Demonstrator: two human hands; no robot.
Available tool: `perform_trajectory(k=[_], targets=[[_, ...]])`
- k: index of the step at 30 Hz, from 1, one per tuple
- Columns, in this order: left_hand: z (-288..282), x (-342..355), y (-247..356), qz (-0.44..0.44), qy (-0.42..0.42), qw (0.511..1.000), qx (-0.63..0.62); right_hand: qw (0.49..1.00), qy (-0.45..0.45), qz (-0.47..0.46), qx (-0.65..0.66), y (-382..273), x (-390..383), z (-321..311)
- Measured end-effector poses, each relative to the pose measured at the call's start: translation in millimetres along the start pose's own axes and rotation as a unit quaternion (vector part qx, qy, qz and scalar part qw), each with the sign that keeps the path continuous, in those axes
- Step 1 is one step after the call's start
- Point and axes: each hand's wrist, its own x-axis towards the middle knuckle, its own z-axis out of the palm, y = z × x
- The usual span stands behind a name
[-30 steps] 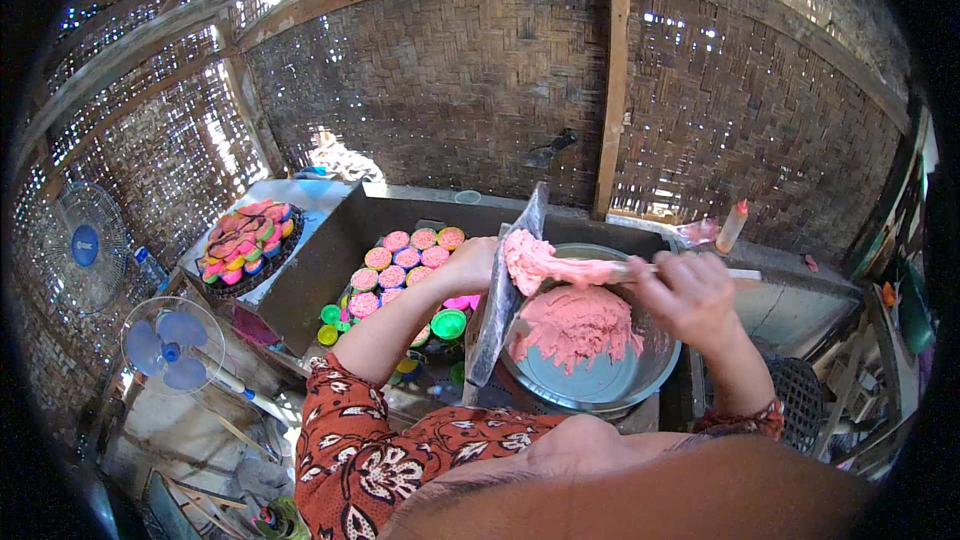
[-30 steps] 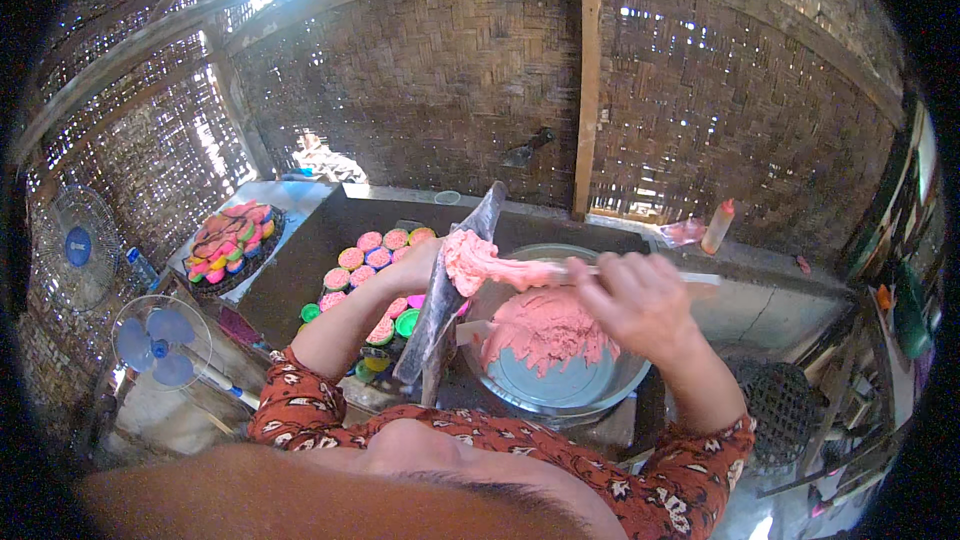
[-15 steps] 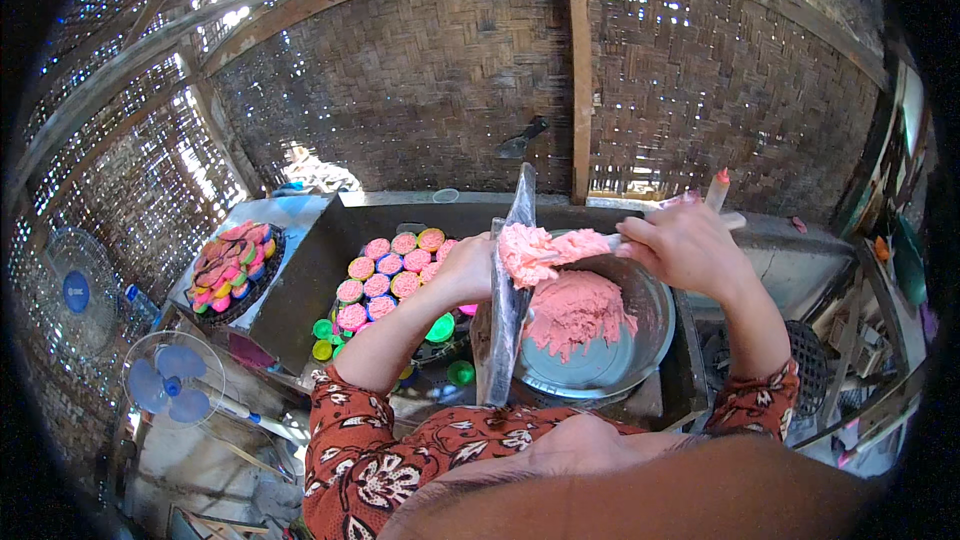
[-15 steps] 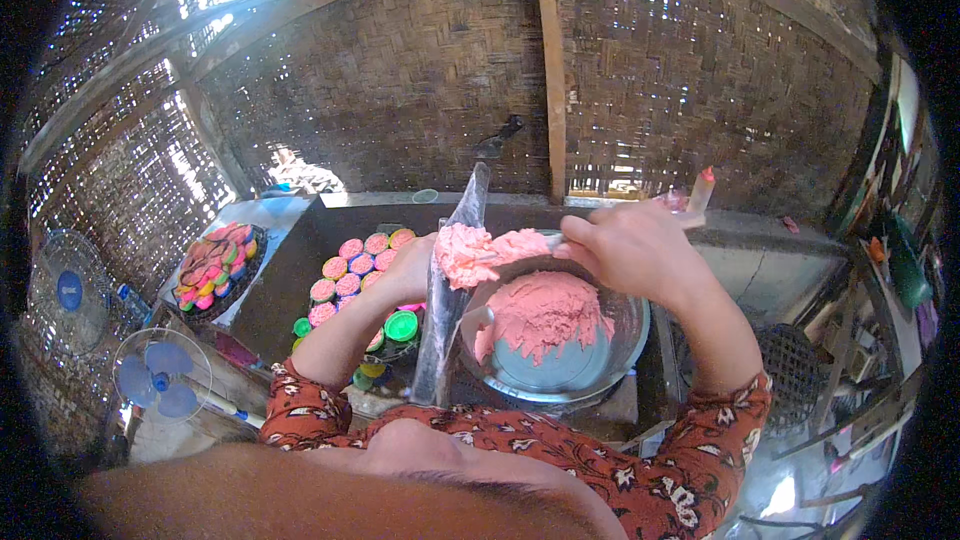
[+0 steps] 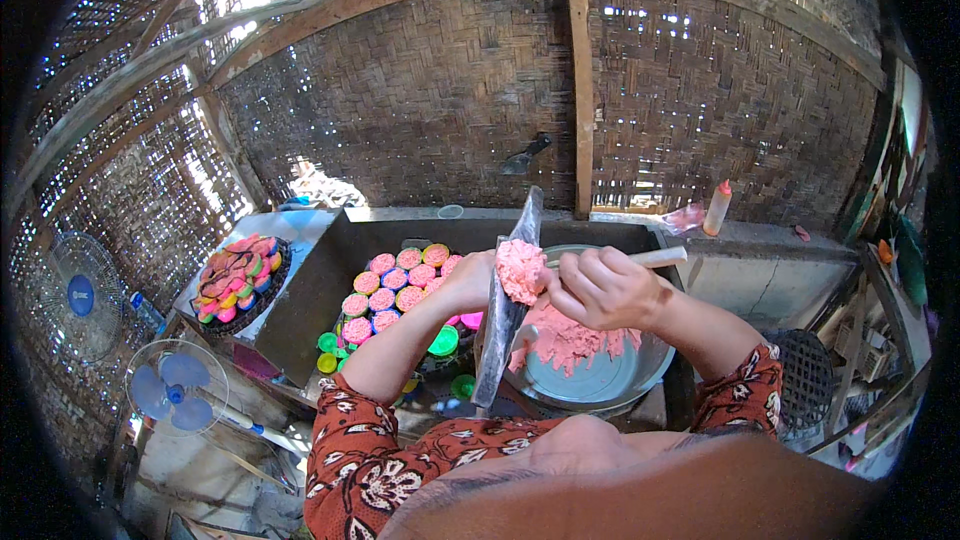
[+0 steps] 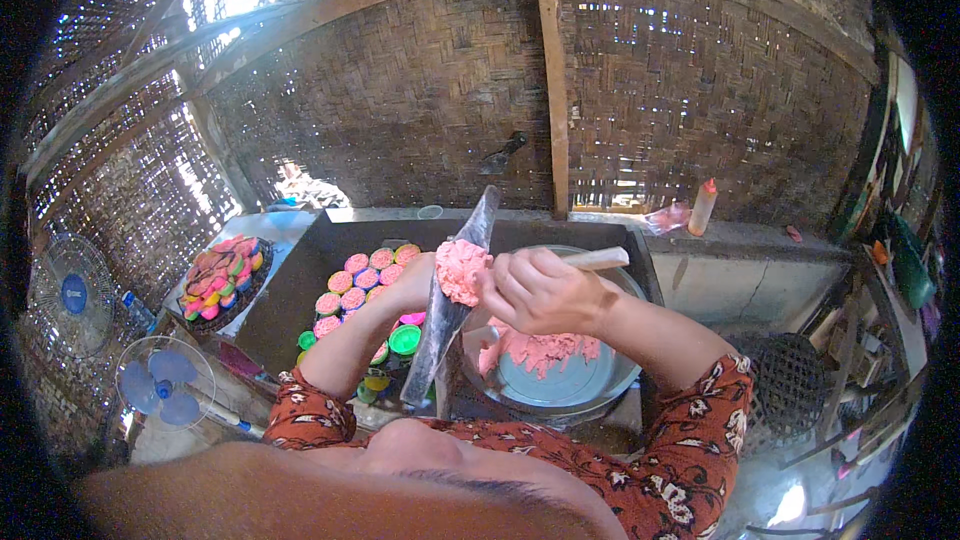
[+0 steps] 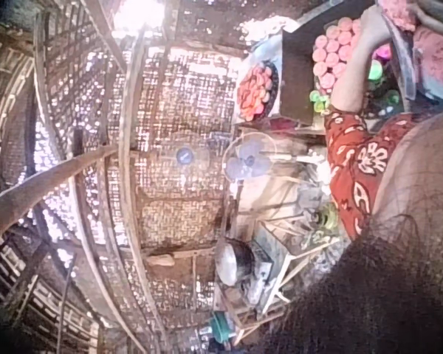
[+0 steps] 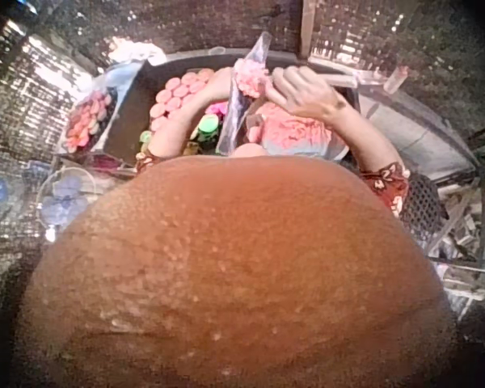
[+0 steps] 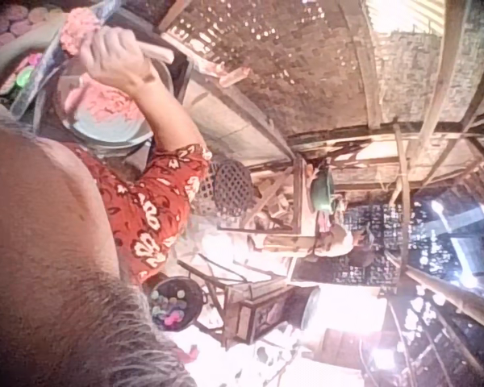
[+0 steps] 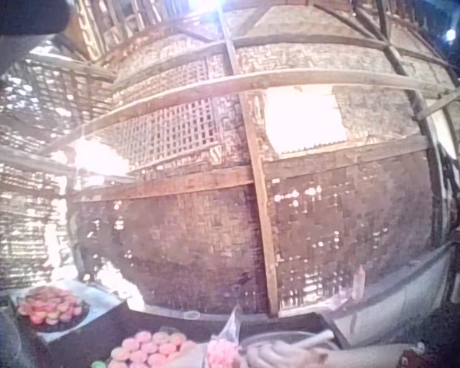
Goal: The person fills small colorful plastic cups with pink dough using a manual press tool. They scoop dough from a metal bowl, load it into the press, and push it into the cups arranged on a tray. The person then places lids on the filled cups.
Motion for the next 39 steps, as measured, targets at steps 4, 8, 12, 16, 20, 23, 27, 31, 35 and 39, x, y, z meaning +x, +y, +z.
perform_trajectory(k=[4,8,12,16,20,23,27,31,35,39], targets=[[0.7,-0.5,-17.6,0.057,0.033,0.998,0.017,0.999,-0.01,0.021,-0.027,14.0,-17.9,-28.4],[-27.2,13.1,-45.3,0.034,0.034,0.998,0.05,0.94,0.073,0.328,0.054,28.3,-69.5,-42.8],[5.4,42.0,2.7,0.09,0.144,0.985,0.022,0.554,0.194,0.649,0.485,-9.1,-60.1,14.9],[11.6,54.4,6.3,0.024,0.147,0.956,-0.251,0.495,0.186,0.641,0.557,-56.3,-46.1,43.8],[2.8,66.3,-40.5,0.15,0.225,0.937,-0.222,0.6,0.061,0.672,0.428,-81.8,-108.2,46.2],[12.7,67.2,-46.0,0.083,0.229,0.954,-0.176,0.592,0.117,0.689,0.402,-64.4,-110.8,42.3],[31.7,62.6,-11.3,-0.021,0.188,0.982,-0.008,0.826,0.085,0.536,0.155,-30.9,-60.5,43.8],[50.0,88.7,-81.3,0.042,0.146,0.98,-0.132,0.851,0.067,0.483,0.193,-44.2,-61.4,43.3],[61.6,98.9,-125.9,-0.032,0.086,0.94,-0.329,0.748,0.059,0.54,0.38,-59.7,-64.3,33.7],[52.4,89.4,-73.3,0.088,0.095,0.966,-0.225,0.686,0.072,0.636,0.346,-43.6,-89.6,53.9]])
